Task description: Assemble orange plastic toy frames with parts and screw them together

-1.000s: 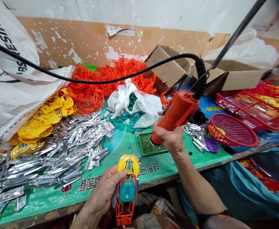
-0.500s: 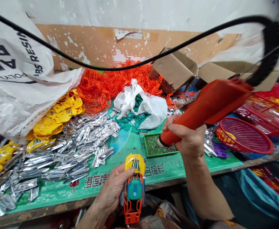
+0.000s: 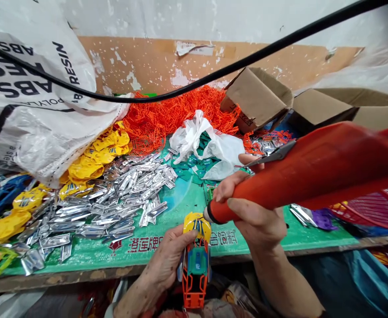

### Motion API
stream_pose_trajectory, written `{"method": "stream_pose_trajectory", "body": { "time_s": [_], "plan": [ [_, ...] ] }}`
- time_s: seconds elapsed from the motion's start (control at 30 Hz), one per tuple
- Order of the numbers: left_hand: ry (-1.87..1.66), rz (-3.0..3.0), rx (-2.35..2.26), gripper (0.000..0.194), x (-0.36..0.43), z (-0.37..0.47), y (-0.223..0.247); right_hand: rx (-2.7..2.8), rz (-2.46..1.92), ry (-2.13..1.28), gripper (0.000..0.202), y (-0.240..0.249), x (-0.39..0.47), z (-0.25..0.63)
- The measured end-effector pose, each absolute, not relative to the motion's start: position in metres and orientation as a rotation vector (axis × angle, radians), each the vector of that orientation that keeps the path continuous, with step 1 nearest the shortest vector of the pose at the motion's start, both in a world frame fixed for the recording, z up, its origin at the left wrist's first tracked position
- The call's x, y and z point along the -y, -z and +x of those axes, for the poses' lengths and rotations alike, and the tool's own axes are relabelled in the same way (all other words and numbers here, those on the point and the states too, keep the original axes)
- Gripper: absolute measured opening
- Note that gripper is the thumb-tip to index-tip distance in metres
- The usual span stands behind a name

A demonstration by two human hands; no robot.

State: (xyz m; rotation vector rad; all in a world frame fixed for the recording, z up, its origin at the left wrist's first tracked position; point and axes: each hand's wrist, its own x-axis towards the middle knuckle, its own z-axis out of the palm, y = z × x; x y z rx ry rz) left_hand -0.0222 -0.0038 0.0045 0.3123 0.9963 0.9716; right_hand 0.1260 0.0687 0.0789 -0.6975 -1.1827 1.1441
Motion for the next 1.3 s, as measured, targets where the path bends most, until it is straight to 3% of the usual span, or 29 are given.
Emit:
{"method": "stream_pose_trajectory", "body": {
  "time_s": [0.27, 0.47, 1.0, 1.3],
  "plan": [
    [-0.997, 0.311, -0.983, 0.027, 0.003, -0.022, -0.005, 1.272, -0.768, -1.092, 0.032, -0.077, -0.07, 0.122],
    [-0.988, 0.335, -1.012, 0.029, 0.003, -0.022, -0.008, 1.338, -0.744, -1.113, 0.01, -0.072, -0.07, 0.121],
    [-0.993, 0.515, -1.107, 0.036, 0.012, -0.022, 0.002, 1.335, -0.689, -1.17, 0.023, -0.059, -0.067, 0.124],
    [-1.046, 0.494, -1.138, 0.024, 0.014, -0.022, 0.002, 1.322, -0.672, -1.16, 0.032, -0.058, -0.07, 0.116]
  ]
}}
